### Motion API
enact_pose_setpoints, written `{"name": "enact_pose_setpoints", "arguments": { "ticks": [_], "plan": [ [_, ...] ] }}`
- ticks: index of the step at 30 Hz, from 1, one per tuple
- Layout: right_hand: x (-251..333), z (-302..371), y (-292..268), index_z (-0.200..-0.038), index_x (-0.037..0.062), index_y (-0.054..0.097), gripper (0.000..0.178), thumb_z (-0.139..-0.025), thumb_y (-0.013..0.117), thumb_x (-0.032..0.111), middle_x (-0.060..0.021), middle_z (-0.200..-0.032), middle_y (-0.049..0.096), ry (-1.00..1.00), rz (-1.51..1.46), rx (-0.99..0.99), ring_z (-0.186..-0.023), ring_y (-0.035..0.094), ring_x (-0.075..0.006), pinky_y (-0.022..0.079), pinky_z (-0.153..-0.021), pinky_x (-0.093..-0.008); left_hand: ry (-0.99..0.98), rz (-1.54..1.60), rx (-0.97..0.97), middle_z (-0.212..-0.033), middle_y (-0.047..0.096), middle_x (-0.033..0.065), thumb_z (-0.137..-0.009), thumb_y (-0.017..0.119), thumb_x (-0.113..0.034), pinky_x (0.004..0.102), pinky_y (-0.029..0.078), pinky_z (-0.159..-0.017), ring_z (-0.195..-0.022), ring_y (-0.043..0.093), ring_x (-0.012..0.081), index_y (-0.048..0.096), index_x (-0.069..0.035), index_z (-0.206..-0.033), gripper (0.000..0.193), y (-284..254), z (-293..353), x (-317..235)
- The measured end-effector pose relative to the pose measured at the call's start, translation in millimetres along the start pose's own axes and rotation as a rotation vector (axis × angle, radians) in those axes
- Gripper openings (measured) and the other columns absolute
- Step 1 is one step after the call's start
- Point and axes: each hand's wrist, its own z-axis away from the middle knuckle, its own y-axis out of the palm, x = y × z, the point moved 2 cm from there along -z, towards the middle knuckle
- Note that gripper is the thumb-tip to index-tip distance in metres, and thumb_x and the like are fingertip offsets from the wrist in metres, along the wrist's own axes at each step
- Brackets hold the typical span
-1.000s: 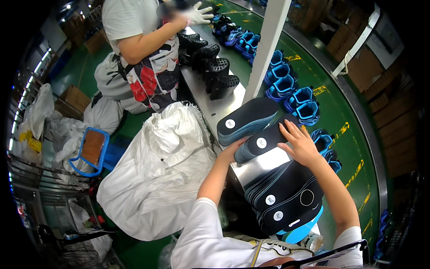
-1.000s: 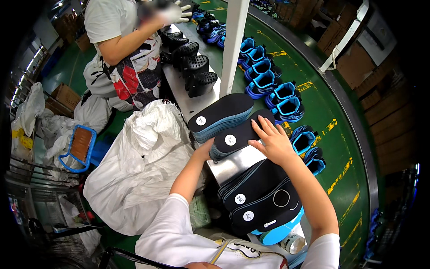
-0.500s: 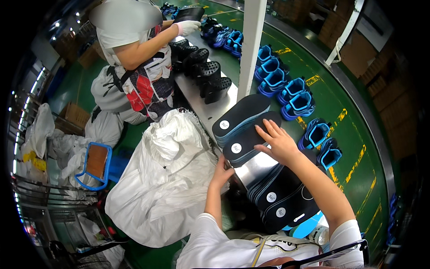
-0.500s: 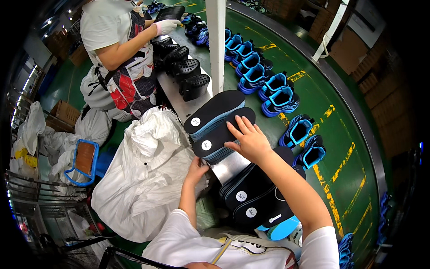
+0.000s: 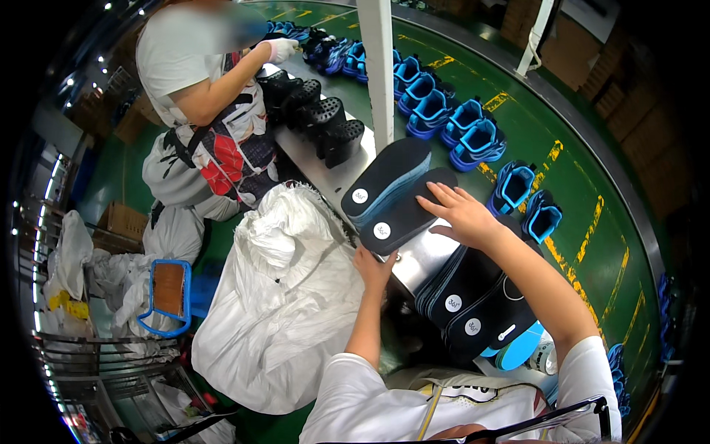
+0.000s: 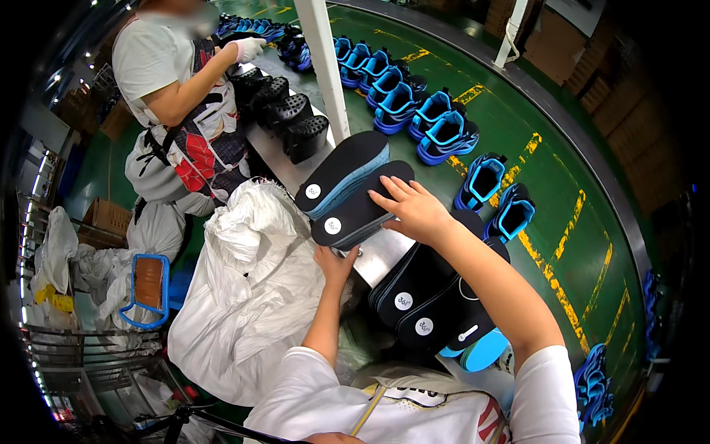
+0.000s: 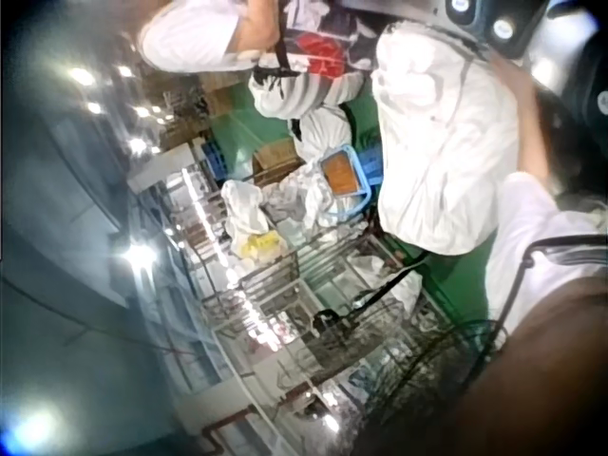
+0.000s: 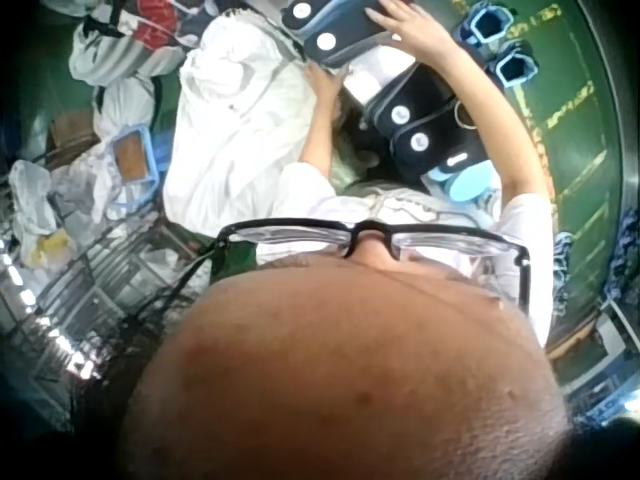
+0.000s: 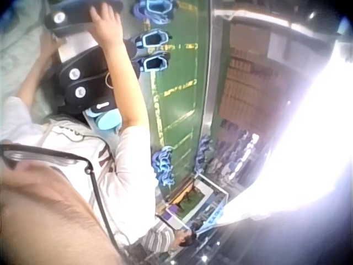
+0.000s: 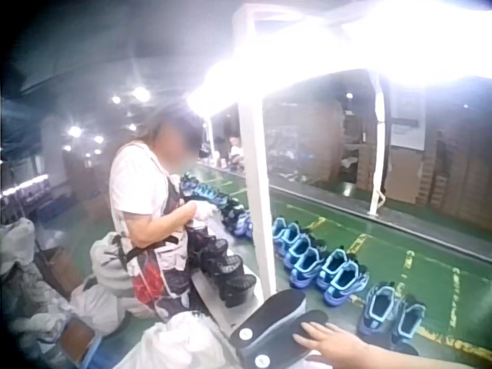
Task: The person places insoles into shoes on a conveyor belt, stacks multiple insoles, and uses a machine to press them into place.
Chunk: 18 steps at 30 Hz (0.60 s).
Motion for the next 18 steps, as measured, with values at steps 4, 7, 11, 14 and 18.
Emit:
{"name": "enact_pose_setpoints", "arguments": {
  "ticks": [4, 7, 11, 14, 18],
  "plan": [
    [1.7, -7.1, 3.9, -0.125, 0.014, 0.034, 0.052, -0.077, 0.054, 0.023, -0.0155, -0.131, 0.027, 0.01, -0.042, 0.023, -0.121, 0.026, -0.0289, 0.025, -0.097, -0.04, -0.01, -0.035, -0.088, -0.095, 0.047, 0.0174, -0.053, 0.074, -0.03, 0.0402, 0.032, -0.078, -0.091, 0.042, 0.0339, 0.04, 0.0, -0.107, 0.071, -3.0, 4.6, 3.4],
    [-1.5, -4.3, 6.1, -0.124, 0.0141, 0.035, 0.051, -0.077, 0.053, 0.025, -0.0141, -0.129, 0.03, 0.034, -0.008, 0.021, -0.12, 0.028, -0.0269, 0.026, -0.096, -0.0408, -0.076, 0.015, -0.125, -0.091, 0.047, 0.0149, -0.061, 0.072, -0.03, 0.0362, 0.034, -0.073, -0.085, 0.045, 0.0288, 0.043, 0.0, -0.098, 0.055, -6.4, 28.7, -14.1],
    [3.2, 4.8, 0.3, -0.124, 0.0159, 0.035, 0.054, -0.075, 0.055, 0.025, -0.0126, -0.129, 0.031, 0.028, 0.11, 0.03, -0.12, 0.028, -0.0249, 0.023, -0.097, -0.0437, -0.24, 0.626, 0.579, -0.099, 0.05, 0.0139, -0.082, 0.051, -0.022, 0.0304, 0.035, -0.082, -0.094, 0.048, 0.0212, 0.047, 0.003, -0.103, 0.033, 5.8, 42.6, -36.9],
    [14.9, 7.8, -4.6, -0.124, 0.0178, 0.036, 0.057, -0.072, 0.058, 0.026, -0.0111, -0.128, 0.033, 0.015, 0.166, 0.006, -0.12, 0.029, -0.0233, 0.022, -0.097, -0.0443, 0.038, 0.658, 0.82, -0.107, 0.048, 0.0165, -0.087, 0.038, -0.019, 0.0292, 0.033, -0.089, -0.104, 0.045, 0.0251, 0.045, 0.002, -0.11, 0.031, 26.3, 9.4, -59.3],
    [14.6, 19.0, -4.2, -0.124, 0.0181, 0.035, 0.057, -0.072, 0.059, 0.026, -0.0112, -0.126, 0.035, 0.036, 0.134, -0.027, -0.119, 0.03, -0.0237, 0.023, -0.097, -0.0441, 0.174, 0.582, 0.967, -0.118, 0.042, 0.0184, -0.087, 0.035, -0.012, 0.0309, 0.029, -0.094, -0.112, 0.038, 0.0254, 0.033, 0.001, -0.122, 0.038, 54.7, -10.6, -74.3]
  ]
}}
